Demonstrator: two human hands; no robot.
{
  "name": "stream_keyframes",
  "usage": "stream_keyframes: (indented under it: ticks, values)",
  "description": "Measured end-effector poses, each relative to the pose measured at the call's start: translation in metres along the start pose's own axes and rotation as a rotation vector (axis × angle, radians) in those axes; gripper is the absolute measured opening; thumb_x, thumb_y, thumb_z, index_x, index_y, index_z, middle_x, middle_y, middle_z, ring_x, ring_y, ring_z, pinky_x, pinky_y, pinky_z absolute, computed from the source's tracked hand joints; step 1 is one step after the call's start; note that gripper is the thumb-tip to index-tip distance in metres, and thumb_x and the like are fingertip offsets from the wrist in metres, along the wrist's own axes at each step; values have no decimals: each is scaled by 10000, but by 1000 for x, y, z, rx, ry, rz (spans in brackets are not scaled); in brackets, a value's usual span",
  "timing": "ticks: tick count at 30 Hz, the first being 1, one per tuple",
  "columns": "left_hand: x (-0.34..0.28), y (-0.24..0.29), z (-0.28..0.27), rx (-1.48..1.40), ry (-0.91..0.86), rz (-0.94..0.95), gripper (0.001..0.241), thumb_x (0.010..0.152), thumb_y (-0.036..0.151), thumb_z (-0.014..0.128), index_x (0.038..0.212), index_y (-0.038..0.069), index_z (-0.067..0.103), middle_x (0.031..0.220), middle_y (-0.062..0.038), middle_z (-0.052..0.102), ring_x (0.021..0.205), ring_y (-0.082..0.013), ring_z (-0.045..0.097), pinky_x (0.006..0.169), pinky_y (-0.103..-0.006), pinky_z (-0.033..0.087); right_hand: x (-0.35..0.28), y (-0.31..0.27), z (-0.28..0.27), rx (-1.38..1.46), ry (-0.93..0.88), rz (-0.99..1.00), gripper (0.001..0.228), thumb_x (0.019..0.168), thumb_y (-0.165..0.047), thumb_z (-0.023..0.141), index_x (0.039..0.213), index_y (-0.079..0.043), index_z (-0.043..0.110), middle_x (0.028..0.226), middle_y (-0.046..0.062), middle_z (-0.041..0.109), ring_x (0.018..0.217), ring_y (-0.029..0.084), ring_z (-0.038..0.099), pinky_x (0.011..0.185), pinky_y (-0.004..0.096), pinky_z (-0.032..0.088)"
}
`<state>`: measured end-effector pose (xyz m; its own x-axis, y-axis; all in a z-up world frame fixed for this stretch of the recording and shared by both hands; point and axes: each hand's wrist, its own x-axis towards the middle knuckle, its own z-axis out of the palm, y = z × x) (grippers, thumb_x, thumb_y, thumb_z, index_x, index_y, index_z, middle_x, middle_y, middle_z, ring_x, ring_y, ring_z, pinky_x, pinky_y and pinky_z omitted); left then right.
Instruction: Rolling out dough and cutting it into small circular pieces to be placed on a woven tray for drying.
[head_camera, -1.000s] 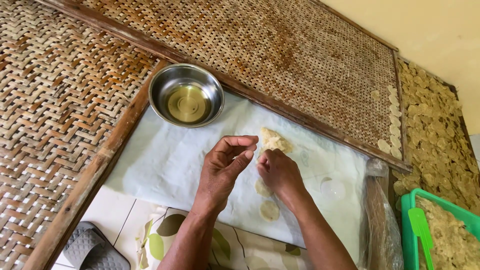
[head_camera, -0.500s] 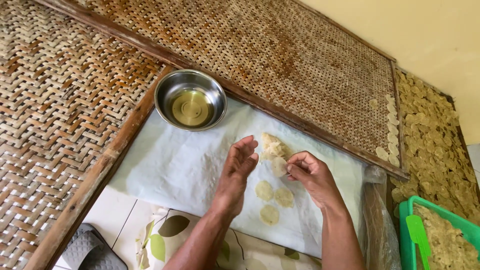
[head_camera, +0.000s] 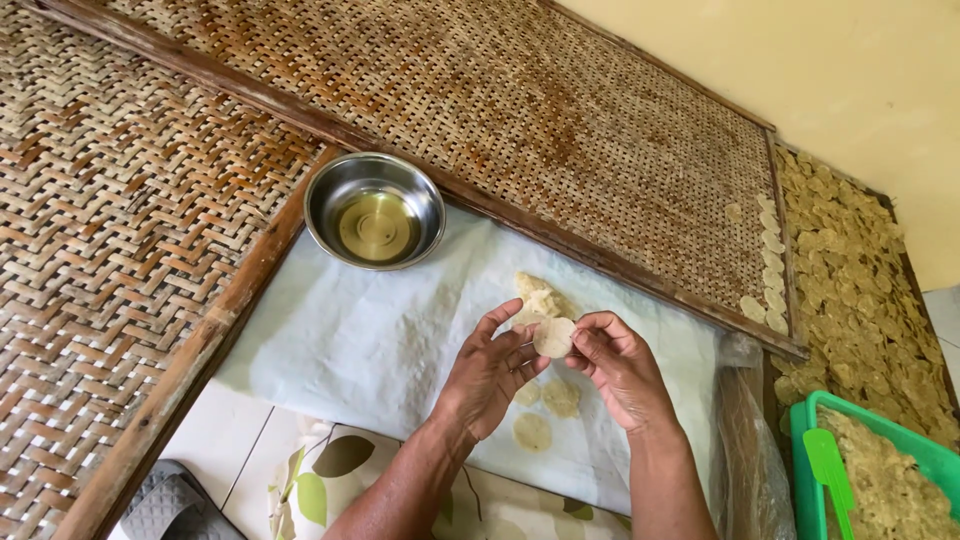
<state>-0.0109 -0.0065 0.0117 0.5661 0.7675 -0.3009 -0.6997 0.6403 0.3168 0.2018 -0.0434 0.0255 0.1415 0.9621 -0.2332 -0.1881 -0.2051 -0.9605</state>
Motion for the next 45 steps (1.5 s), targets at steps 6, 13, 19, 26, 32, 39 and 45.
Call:
stream_keyframes:
  ticks: [6, 13, 19, 26, 32, 39, 45]
  values:
    - [0, 1, -3, -45, -57, 58, 413, 984, 68, 543, 1395, 45, 504, 1203, -121, 643, 984, -201, 653, 931, -383, 558, -1, 7, 8, -135, 58, -58, 196, 980, -188, 680, 1117, -49, 692, 961, 42, 711, 902, 141, 696, 768, 310, 556]
    - [-6, 9, 4, -50, -105, 88, 424, 986, 86, 526, 1407, 48, 497, 1249, -124, 643, 1064, -197, 658, 943, -359, 548, -2, 12, 14, -138, -9, -114, 316, 1024, -245, 619, 1229, -14, 687, 1090, 87, 743, 953, 150, 695, 796, 312, 567]
    - [-9, 14, 6, -46, -123, 113, 412, 1000, 102, 536, 1407, 39, 522, 1265, -105, 647, 1105, -189, 646, 959, -355, 535, -2, 5, 23, 219, -111, 12, 529, 1036, -394, 528, 1372, 8, 603, 1180, 114, 728, 989, 183, 703, 879, 345, 578]
    - [-5, 8, 1, 263, -123, 119, 362, 1020, 137, 550, 1373, 59, 576, 1208, -67, 659, 1089, -168, 622, 986, -368, 520, -4, 0, 18, 191, -88, 41, 514, 981, -277, 651, 1436, -50, 572, 1164, 49, 706, 1011, 144, 668, 909, 344, 549]
    - [-6, 10, 8, 436, -64, 55, 374, 998, 167, 562, 1360, 76, 583, 1262, -68, 659, 1142, -165, 626, 1011, -367, 519, -5, -1, -3, 53, -16, -29, 429, 972, -147, 696, 1378, -34, 618, 1063, 17, 676, 997, 123, 652, 937, 344, 551]
    - [-14, 14, 12, 727, -47, 96, 395, 953, 175, 604, 1339, 90, 614, 1352, -44, 659, 1251, -215, 649, 1019, -366, 529, 6, -19, -96, -256, 63, -51, 370, 957, -154, 680, 1300, -18, 660, 1050, 52, 719, 863, 141, 677, 813, 311, 581]
    - [-19, 26, 16, 700, -26, 88, 420, 935, 134, 609, 1346, 48, 613, 1333, -101, 696, 1267, -248, 645, 1055, -388, 501, 58, -69, -241, -545, 370, -69, 350, 958, -73, 664, 1305, -31, 662, 1056, 69, 711, 905, 148, 679, 833, 299, 589]
